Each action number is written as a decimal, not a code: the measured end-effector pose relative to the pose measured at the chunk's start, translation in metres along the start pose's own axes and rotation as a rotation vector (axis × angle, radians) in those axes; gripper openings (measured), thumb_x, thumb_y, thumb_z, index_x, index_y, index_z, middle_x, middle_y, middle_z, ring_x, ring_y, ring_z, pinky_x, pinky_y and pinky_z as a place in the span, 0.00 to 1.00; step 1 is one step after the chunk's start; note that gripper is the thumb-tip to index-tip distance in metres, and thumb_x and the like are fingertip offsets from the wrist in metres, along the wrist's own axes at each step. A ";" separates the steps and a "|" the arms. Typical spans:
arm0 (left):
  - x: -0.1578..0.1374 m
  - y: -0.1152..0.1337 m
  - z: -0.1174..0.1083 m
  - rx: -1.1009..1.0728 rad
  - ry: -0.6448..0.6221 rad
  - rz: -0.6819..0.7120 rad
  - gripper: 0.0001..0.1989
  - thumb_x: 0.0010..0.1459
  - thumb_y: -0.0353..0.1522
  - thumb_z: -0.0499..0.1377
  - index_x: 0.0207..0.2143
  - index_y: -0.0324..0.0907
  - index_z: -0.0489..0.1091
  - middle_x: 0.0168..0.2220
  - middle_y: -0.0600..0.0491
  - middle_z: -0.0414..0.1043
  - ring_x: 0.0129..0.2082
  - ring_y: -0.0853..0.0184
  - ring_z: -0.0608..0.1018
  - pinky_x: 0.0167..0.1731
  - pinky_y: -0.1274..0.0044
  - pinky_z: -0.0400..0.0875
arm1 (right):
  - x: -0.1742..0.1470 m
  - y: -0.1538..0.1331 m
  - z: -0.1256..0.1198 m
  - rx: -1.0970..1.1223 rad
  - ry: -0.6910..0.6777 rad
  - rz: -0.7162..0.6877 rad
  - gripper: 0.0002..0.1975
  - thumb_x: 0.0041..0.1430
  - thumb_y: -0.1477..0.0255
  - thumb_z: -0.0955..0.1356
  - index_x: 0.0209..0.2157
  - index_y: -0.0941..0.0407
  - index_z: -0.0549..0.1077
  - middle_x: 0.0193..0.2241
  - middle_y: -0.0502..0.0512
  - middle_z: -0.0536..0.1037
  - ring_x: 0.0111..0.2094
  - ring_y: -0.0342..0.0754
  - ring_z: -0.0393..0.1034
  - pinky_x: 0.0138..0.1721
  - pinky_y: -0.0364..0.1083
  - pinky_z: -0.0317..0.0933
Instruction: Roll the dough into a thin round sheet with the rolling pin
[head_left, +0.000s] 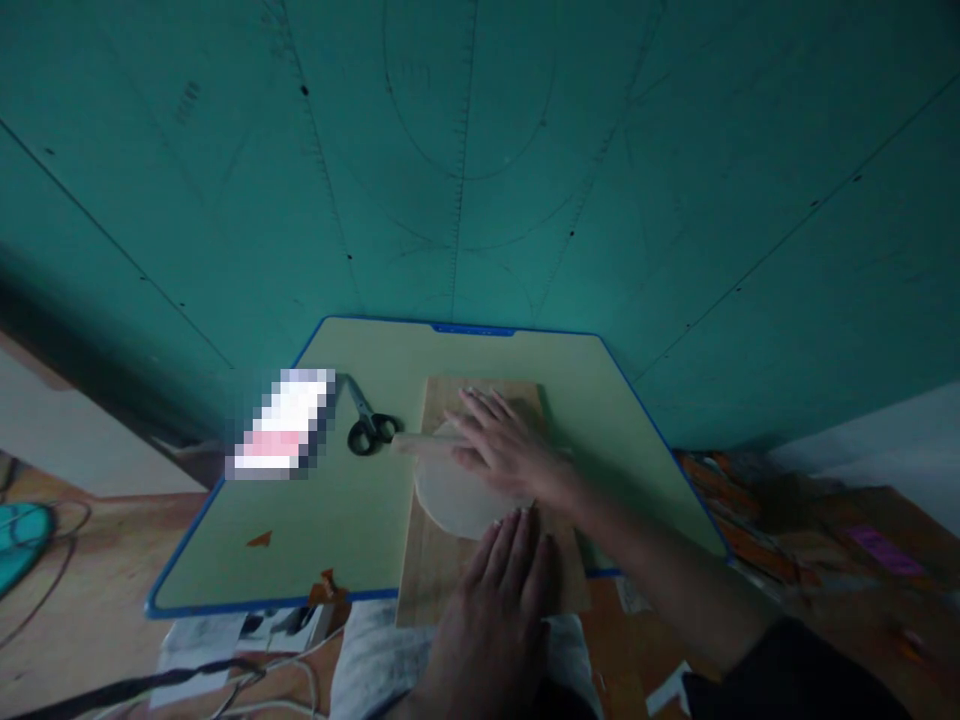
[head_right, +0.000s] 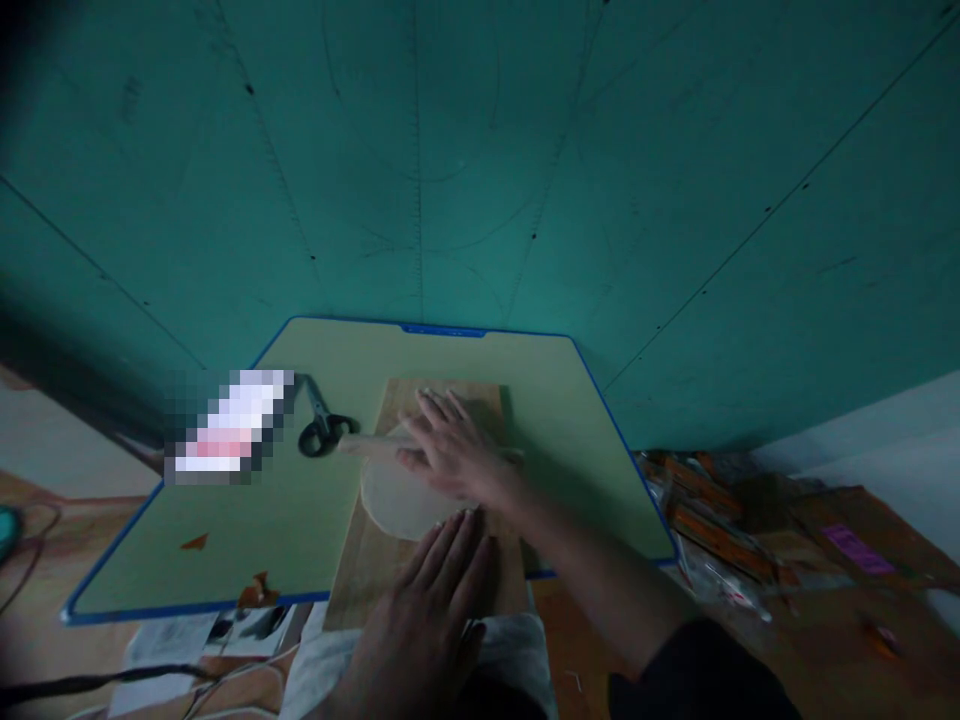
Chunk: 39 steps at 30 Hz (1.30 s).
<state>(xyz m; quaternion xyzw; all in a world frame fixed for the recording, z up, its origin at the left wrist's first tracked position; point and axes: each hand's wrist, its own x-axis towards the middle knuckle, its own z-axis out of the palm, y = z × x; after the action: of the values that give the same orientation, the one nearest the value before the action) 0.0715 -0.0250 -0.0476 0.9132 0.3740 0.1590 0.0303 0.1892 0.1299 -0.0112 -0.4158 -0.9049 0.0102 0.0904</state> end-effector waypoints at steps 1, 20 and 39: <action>0.000 0.000 0.000 -0.001 -0.001 0.006 0.32 0.63 0.35 0.55 0.68 0.33 0.55 0.68 0.36 0.56 0.67 0.48 0.61 0.63 0.61 0.62 | -0.009 -0.009 -0.002 -0.006 0.003 -0.035 0.29 0.70 0.55 0.59 0.64 0.56 0.65 0.69 0.65 0.58 0.70 0.57 0.49 0.69 0.59 0.43; -0.006 -0.002 0.011 0.056 0.094 0.015 0.39 0.56 0.30 0.58 0.69 0.33 0.50 0.69 0.37 0.54 0.69 0.49 0.59 0.62 0.60 0.64 | 0.005 -0.012 0.011 -0.013 0.115 -0.109 0.21 0.66 0.62 0.68 0.54 0.59 0.74 0.66 0.67 0.63 0.67 0.58 0.54 0.68 0.57 0.46; 0.085 -0.109 -0.053 0.313 -0.170 -0.672 0.18 0.67 0.39 0.50 0.45 0.35 0.73 0.45 0.37 0.73 0.47 0.49 0.77 0.42 0.64 0.72 | -0.096 0.070 -0.041 0.780 0.588 0.691 0.22 0.60 0.47 0.59 0.29 0.51 0.63 0.22 0.47 0.71 0.18 0.43 0.65 0.20 0.43 0.58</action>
<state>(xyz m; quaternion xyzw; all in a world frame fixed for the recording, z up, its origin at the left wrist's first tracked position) 0.0390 0.1090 0.0062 0.7430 0.6687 0.0048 -0.0280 0.3102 0.1011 0.0081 -0.6076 -0.5838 0.2547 0.4744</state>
